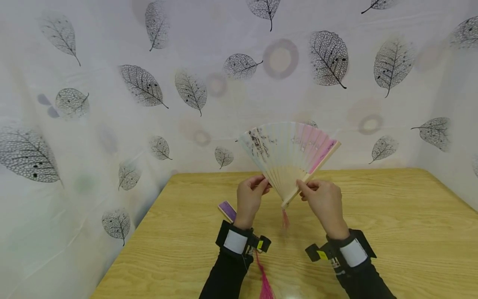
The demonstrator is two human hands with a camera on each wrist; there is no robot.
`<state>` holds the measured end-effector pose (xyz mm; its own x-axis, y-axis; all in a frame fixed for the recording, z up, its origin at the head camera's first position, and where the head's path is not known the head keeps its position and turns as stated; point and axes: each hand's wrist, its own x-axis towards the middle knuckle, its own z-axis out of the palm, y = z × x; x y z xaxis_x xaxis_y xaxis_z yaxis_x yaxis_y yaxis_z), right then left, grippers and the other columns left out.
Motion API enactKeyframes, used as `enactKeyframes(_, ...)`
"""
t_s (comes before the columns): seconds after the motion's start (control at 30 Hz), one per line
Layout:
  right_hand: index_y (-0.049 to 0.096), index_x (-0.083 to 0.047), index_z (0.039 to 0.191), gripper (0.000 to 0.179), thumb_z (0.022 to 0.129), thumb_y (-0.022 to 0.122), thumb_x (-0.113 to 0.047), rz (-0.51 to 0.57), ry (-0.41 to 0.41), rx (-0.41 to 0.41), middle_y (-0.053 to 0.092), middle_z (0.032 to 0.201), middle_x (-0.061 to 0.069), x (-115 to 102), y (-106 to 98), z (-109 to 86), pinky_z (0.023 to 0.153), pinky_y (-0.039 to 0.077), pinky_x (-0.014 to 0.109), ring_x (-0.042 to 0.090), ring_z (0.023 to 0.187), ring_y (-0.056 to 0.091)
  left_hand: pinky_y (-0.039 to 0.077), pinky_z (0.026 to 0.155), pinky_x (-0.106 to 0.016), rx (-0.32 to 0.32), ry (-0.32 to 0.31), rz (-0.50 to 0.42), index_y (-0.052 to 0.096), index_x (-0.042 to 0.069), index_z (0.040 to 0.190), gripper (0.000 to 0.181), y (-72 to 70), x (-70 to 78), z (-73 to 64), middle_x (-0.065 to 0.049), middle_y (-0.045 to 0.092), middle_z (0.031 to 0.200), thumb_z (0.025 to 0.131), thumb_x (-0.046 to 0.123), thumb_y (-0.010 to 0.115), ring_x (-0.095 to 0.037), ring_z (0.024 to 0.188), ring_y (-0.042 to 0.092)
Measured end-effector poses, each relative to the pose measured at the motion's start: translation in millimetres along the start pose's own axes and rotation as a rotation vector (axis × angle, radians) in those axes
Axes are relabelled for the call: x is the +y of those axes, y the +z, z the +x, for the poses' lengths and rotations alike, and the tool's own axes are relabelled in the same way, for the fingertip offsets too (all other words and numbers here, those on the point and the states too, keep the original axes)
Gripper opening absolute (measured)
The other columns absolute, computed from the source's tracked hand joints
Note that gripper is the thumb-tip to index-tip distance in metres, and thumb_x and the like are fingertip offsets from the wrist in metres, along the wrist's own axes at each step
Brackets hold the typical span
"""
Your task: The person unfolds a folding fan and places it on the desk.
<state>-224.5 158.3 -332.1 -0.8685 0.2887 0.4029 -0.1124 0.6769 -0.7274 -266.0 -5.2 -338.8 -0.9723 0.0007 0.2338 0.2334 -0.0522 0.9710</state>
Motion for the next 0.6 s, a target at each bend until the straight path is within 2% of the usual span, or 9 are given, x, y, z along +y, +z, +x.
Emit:
enactKeyframes(0.33, 0.072, -0.001, 0.075, 0.032, 0.086, 0.064, -0.030, 0.020, 0.034, -0.016, 0.070, 0.066, 0.011, 1.2, -1.4, 1.6, 0.039, 0.033, 0.020, 0.009, 0.051, 0.061, 0.057, 0.070, -0.020, 0.013, -0.003, -0.013, 0.064, -0.010, 0.101, 0.018, 0.1, 2.6, -1.1, -0.025, 0.067, 0.094, 0.087, 0.001, 0.059, -0.009, 0.071, 0.065)
enactKeyframes(0.6, 0.072, -0.001, 0.074, 0.034, 0.086, 0.063, -0.032, 0.017, 0.049, -0.017, 0.070, 0.067, 0.011, 0.9, -2.9, 1.9, 0.040, 0.033, 0.021, 0.006, 0.051, 0.058, 0.057, 0.070, -0.021, 0.028, 0.008, -0.025, 0.065, -0.010, 0.100, 0.018, 0.2, 1.9, -0.3, -0.025, 0.067, 0.093, 0.088, 0.001, 0.058, -0.017, 0.075, 0.068)
